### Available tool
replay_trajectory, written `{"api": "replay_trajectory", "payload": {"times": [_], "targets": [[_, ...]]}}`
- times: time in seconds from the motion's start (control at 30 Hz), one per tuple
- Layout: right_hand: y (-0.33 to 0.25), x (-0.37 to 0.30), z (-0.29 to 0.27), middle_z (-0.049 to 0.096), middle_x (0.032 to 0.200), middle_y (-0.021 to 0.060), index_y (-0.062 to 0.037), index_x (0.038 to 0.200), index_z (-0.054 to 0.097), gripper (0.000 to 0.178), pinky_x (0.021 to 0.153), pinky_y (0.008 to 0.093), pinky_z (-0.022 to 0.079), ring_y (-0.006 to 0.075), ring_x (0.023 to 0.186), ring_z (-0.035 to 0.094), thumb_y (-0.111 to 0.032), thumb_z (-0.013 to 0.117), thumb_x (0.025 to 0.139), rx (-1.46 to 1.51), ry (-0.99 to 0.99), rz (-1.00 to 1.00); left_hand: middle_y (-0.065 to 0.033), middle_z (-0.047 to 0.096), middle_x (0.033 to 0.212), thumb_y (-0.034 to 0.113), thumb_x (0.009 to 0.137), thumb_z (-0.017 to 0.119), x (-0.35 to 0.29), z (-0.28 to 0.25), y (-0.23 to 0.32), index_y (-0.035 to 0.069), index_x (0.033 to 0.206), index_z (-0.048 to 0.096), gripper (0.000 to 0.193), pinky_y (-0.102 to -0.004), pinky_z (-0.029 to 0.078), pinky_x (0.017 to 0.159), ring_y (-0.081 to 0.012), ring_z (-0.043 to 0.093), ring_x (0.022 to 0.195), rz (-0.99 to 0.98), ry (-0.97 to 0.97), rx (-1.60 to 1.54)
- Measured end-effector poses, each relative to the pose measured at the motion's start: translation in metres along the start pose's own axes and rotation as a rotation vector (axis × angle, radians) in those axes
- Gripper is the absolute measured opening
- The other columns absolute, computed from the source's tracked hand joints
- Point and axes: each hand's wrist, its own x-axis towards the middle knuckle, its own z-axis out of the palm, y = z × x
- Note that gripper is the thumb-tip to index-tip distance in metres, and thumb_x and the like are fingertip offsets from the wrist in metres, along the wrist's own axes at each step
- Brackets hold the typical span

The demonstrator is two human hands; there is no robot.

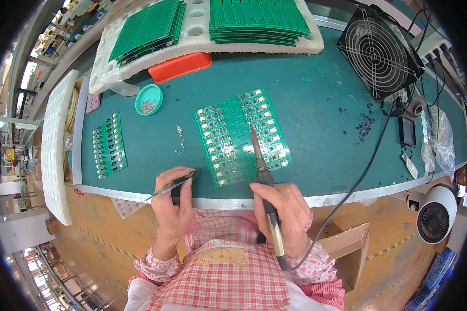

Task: The person solders components onto a circuit board using a soldering iron and tweezers.

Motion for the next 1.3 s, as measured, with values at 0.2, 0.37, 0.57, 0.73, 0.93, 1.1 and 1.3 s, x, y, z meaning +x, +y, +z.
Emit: {"api": "replay_trajectory", "payload": {"times": [0.2, 0.37, 0.57, 0.73, 0.93, 1.1, 1.3], "targets": [[0.0, 0.001, 0.001, 0.066, 0.082, 0.0109, -0.0008, 0.108, 0.066, 0.04, 0.064, 0.0335, 0.053, 0.0261, 0.071, 0.064, 0.015, 0.074, 0.072, -0.001, 0.003, -0.003, -0.0149, 0.069, 0.103, -0.009, 0.085, 0.065, 0.001, -0.003, -0.001, -0.001, 0.104, 0.065, 0.02, -0.0344, 0.05, 0.081, -0.0271, 0.065, 0.091, -0.01, -0.043, 0.009], [0.0, 0.002, 0.001, 0.066, 0.082, 0.011, -0.0009, 0.107, 0.066, 0.04, 0.064, 0.0333, 0.053, 0.0259, 0.07, 0.064, 0.015, 0.074, 0.072, 0.005, -0.002, 0.005, -0.0144, 0.069, 0.103, -0.009, 0.085, 0.065, 0.001, -0.002, -0.001, 0.0, 0.103, 0.065, 0.02, -0.0342, 0.05, 0.08, -0.0267, 0.064, 0.092, -0.009, -0.042, 0.015], [0.0, 0.003, 0.001, 0.067, 0.082, 0.0112, -0.0012, 0.107, 0.065, 0.04, 0.064, 0.033, 0.053, 0.0259, 0.07, 0.065, 0.016, 0.074, 0.072, 0.007, -0.002, 0.005, -0.0091, 0.071, 0.101, -0.008, 0.08, 0.07, 0.002, 0.0, 0.0, 0.004, 0.103, 0.064, 0.026, -0.0362, 0.047, 0.081, -0.027, 0.063, 0.091, -0.021, -0.027, -0.01], [0.0, 0.001, 0.0, 0.068, 0.083, 0.0113, -0.0012, 0.108, 0.065, 0.04, 0.064, 0.0322, 0.053, 0.0257, 0.071, 0.066, 0.016, 0.074, 0.073, 0.01, -0.008, 0.004, -0.0105, 0.07, 0.1, -0.009, 0.08, 0.069, 0.003, 0.0, -0.002, 0.002, 0.102, 0.064, 0.025, -0.0361, 0.048, 0.078, -0.0277, 0.064, 0.087, 0.019, -0.02, 0.019], [-0.003, -0.003, -0.007, 0.071, 0.083, 0.0102, -0.0002, 0.107, 0.065, 0.035, 0.065, 0.0312, 0.054, 0.0233, 0.07, 0.067, 0.013, 0.073, 0.076, 0.085, 0.025, 0.07, -0.0148, 0.068, 0.102, -0.009, 0.088, 0.063, -0.001, 0.001, 0.011, -0.004, 0.102, 0.066, 0.015, -0.0316, 0.053, 0.077, -0.0248, 0.067, 0.089, -0.005, -0.056, -0.076], [-0.003, -0.006, -0.012, 0.072, 0.08, 0.0083, 0.0002, 0.107, 0.065, 0.03, 0.064, 0.0312, 0.054, 0.0217, 0.07, 0.067, 0.009, 0.072, 0.079, 0.15, 0.012, 0.081, -0.0158, 0.068, 0.103, -0.01, 0.089, 0.062, -0.008, 0.009, 0.023, -0.005, 0.103, 0.065, 0.015, -0.0303, 0.054, 0.077, -0.0232, 0.068, 0.09, -0.029, -0.095, -0.145], [-0.002, -0.008, -0.016, 0.072, 0.08, 0.008, 0.0004, 0.106, 0.065, 0.03, 0.065, 0.0312, 0.055, 0.0215, 0.069, 0.068, 0.008, 0.073, 0.078, 0.144, -0.001, 0.089, -0.016, 0.068, 0.103, -0.01, 0.089, 0.062, -0.008, 0.012, 0.023, -0.005, 0.104, 0.064, 0.016, -0.0301, 0.055, 0.079, -0.023, 0.068, 0.09, -0.02, -0.108, -0.11]]}}
